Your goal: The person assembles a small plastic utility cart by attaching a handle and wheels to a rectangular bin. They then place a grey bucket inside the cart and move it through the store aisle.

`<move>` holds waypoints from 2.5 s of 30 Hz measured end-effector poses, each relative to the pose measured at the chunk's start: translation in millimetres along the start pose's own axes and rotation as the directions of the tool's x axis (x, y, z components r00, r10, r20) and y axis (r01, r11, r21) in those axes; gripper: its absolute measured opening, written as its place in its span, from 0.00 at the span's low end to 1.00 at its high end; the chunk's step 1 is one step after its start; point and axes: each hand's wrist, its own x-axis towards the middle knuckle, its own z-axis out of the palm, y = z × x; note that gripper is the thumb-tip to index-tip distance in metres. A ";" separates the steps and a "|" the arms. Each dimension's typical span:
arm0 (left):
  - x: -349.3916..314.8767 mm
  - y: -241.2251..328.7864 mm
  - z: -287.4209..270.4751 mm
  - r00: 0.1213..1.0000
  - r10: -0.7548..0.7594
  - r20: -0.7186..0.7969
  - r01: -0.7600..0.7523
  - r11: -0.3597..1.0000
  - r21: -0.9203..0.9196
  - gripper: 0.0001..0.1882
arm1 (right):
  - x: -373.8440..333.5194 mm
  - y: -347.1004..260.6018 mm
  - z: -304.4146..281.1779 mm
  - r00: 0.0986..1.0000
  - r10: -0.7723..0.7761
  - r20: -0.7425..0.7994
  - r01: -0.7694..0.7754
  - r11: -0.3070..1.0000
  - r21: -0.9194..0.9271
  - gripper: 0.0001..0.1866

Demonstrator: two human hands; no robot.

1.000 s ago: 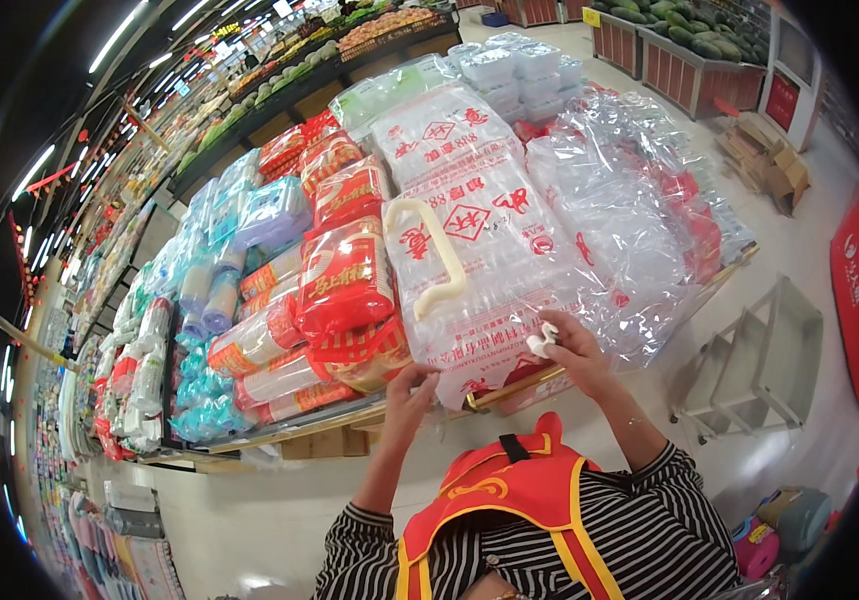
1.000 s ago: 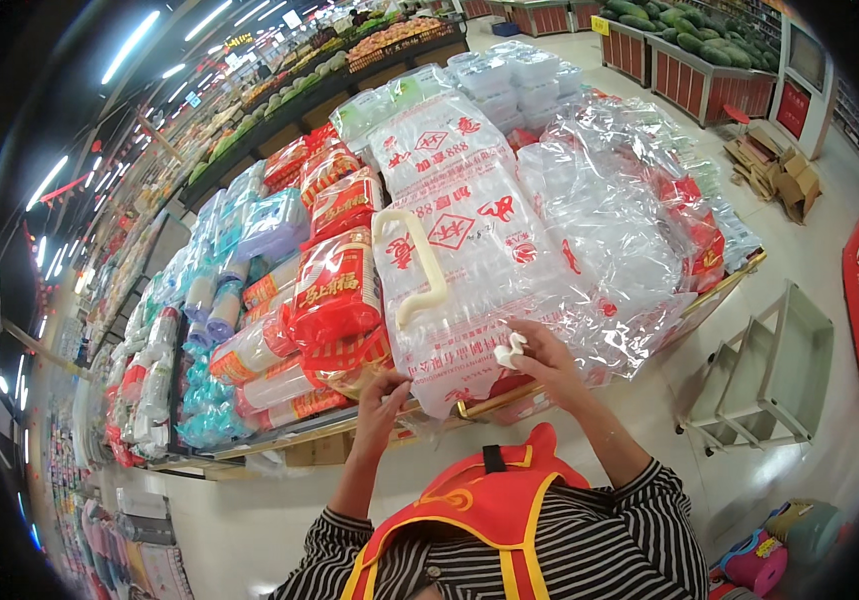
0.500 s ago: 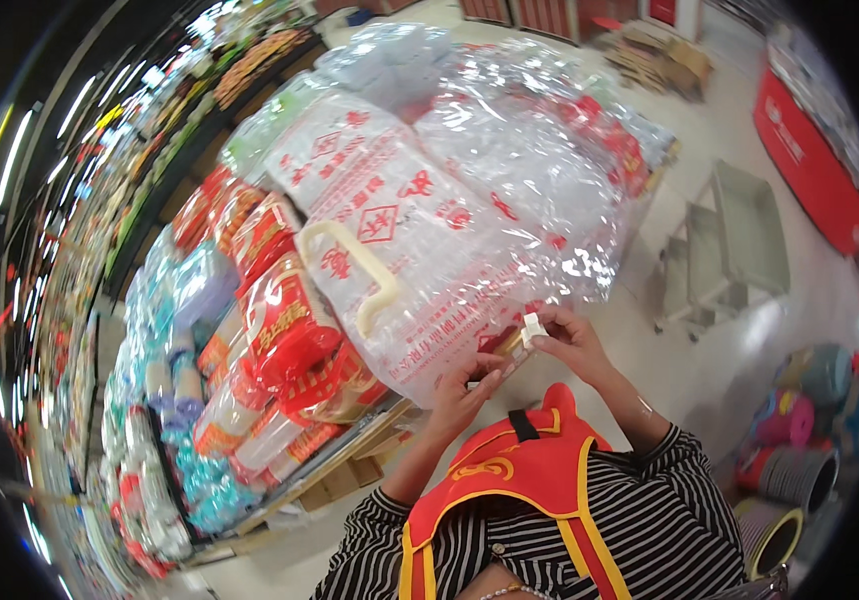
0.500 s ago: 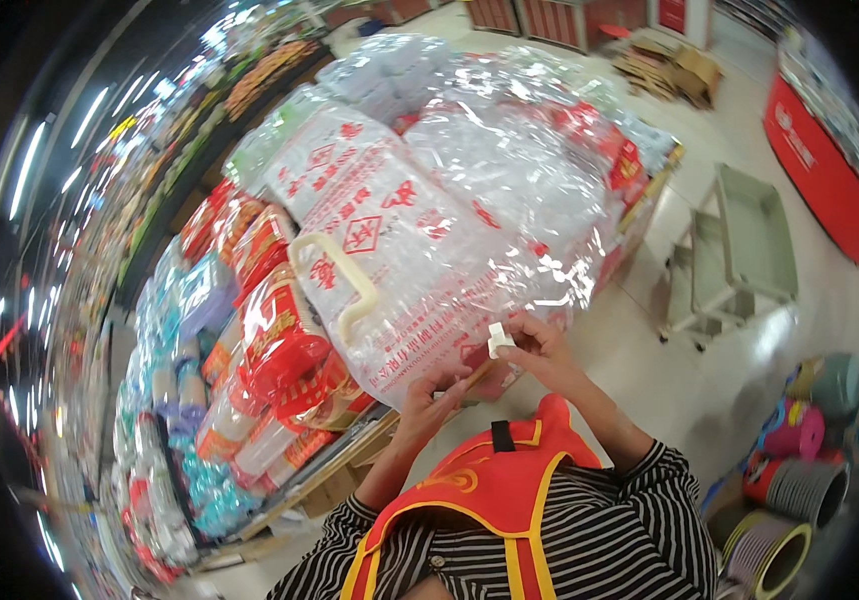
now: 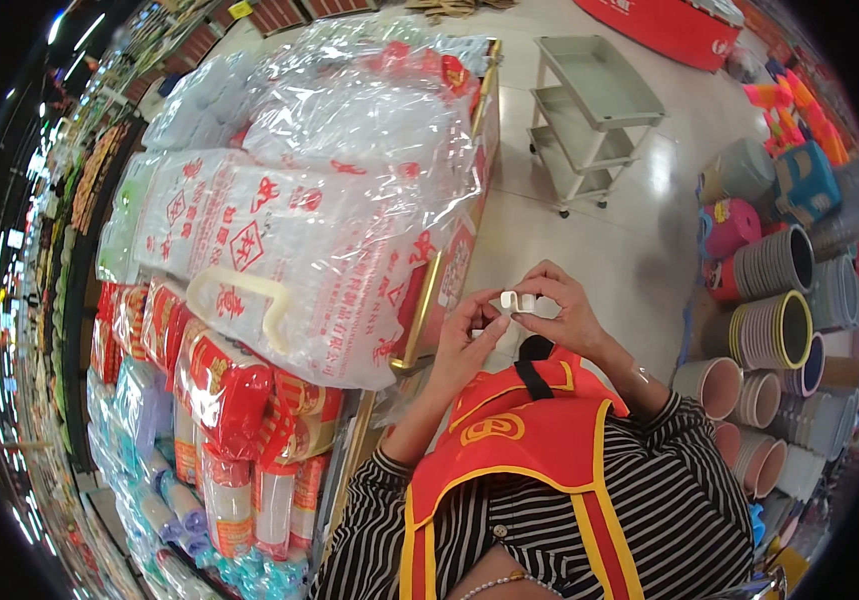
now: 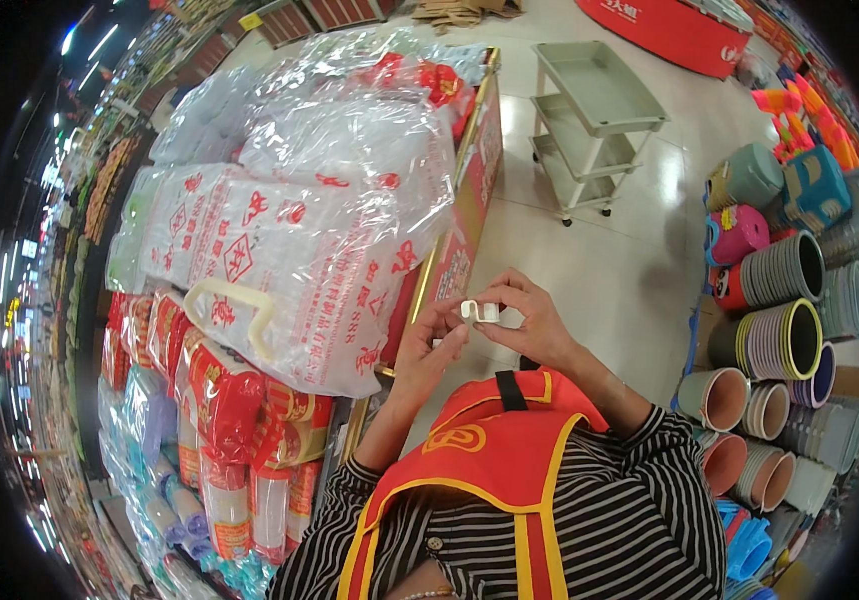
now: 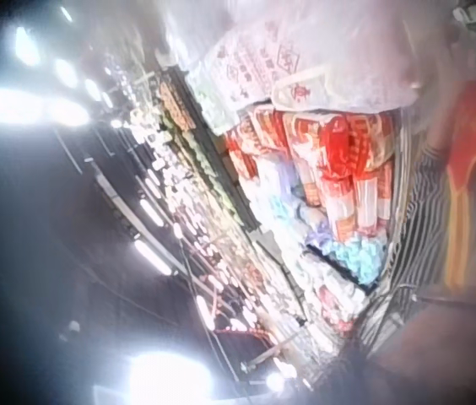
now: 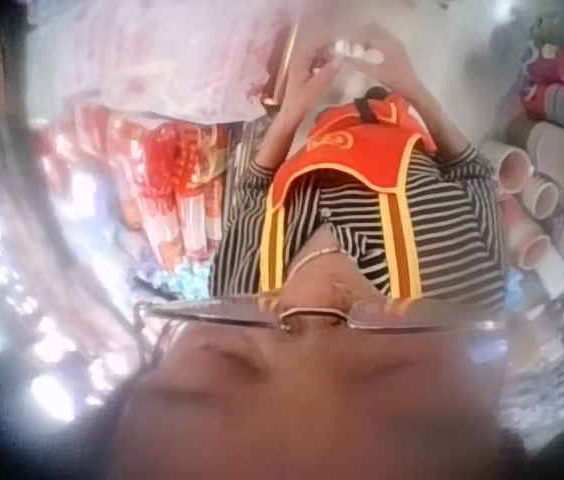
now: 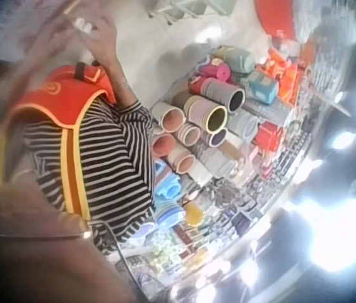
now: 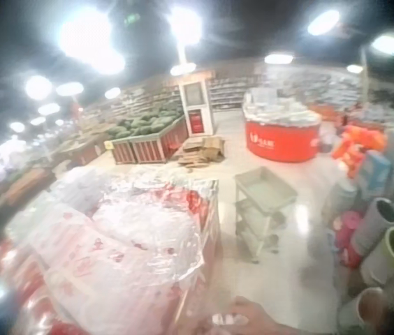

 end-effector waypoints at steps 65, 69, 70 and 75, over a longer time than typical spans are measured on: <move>581.4 -67.4 297.6 0.524 -0.628 0.575 0.837 0.504 -0.212 0.18 | 186.6 314.2 -469.9 0.801 0.598 0.030 -0.386 0.478 0.789 0.11; 592.5 -67.0 330.9 0.572 -0.682 0.455 0.816 0.526 -0.238 0.21 | 190.4 337.0 -507.6 0.764 0.619 0.182 -0.454 0.315 0.834 0.11; 595.3 -66.3 336.7 0.579 -0.688 0.436 0.813 0.526 -0.250 0.22 | 188.8 348.5 -514.8 0.768 0.600 0.223 -0.463 0.280 0.841 0.12; 601.8 -69.8 354.6 0.610 -0.709 0.353 0.790 0.510 -0.340 0.23 | 194.8 365.0 -537.9 0.746 0.556 0.367 -0.519 0.140 0.843 0.13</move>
